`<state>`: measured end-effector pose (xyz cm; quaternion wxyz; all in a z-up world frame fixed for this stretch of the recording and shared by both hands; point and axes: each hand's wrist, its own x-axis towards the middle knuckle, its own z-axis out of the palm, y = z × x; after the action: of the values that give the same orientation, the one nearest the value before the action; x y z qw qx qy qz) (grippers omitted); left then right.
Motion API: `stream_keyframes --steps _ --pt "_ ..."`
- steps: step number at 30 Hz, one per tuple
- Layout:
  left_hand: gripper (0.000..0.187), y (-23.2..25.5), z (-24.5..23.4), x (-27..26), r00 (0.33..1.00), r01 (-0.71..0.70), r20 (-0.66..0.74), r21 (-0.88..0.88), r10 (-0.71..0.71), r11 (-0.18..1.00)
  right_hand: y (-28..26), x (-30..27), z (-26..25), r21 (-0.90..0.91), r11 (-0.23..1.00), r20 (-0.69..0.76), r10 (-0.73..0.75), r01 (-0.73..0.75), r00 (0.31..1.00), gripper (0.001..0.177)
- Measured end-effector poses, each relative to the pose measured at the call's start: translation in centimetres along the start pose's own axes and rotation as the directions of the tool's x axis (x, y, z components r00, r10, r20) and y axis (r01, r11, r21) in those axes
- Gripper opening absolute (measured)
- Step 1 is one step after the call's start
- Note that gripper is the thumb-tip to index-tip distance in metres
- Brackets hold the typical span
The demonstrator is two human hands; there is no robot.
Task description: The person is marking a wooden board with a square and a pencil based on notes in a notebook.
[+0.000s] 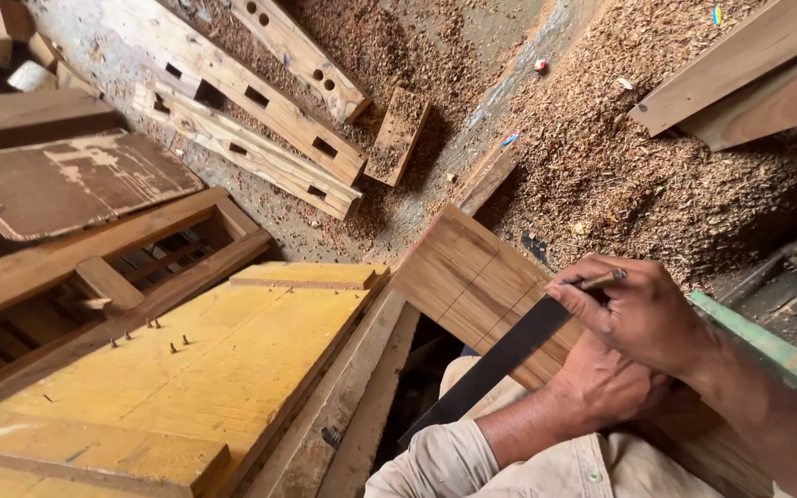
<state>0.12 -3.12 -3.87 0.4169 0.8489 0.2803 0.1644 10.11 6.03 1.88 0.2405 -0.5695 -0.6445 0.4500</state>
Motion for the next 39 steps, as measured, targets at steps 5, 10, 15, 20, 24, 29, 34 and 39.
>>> stream_keyframes --steps 5,10,15,20,24,29,34,39 --pt "0.022 -1.7 5.4 -2.8 1.000 0.021 -0.008 -0.087 -0.022 0.996 1.5 -0.6 1.7 -0.058 0.991 0.094 -0.118 0.124 0.989 0.020" --pt "0.021 0.0 0.5 -0.9 1.000 0.014 -0.013 0.030 -0.014 0.999 0.2 0.3 0.4 0.119 0.991 0.016 -0.057 0.055 0.998 0.019" --pt "0.015 -1.6 6.5 -3.0 0.975 0.086 0.207 -0.005 -0.083 0.996 2.0 -0.8 2.9 -0.056 0.980 0.141 -0.181 0.190 0.973 0.018" --pt "0.031 0.1 -0.9 0.0 0.998 0.065 0.014 -0.126 -0.063 0.990 0.9 0.3 1.2 -0.157 0.964 0.159 -0.189 0.214 0.969 0.022" --pt "0.029 -0.6 1.2 0.2 0.982 0.087 0.167 0.032 -0.091 0.996 -1.1 0.1 2.3 -0.163 0.975 0.308 -0.097 0.153 0.947 0.023" --pt "0.038 -0.7 1.6 -0.4 0.995 0.058 0.085 0.025 -0.060 0.998 1.3 -0.1 0.0 -0.368 0.865 0.243 -0.265 0.342 0.933 0.022" --pt "0.058 1.2 -4.7 2.0 0.998 -0.015 -0.045 0.387 0.036 0.922 2.9 -2.0 -4.0 -0.358 0.933 -0.028 -0.057 0.044 0.998 0.022" --pt "0.052 1.9 -6.5 2.7 0.999 0.037 0.012 0.301 -0.042 0.953 7.0 -10.5 -2.8 0.003 0.980 -0.313 0.191 -0.200 0.930 0.025"
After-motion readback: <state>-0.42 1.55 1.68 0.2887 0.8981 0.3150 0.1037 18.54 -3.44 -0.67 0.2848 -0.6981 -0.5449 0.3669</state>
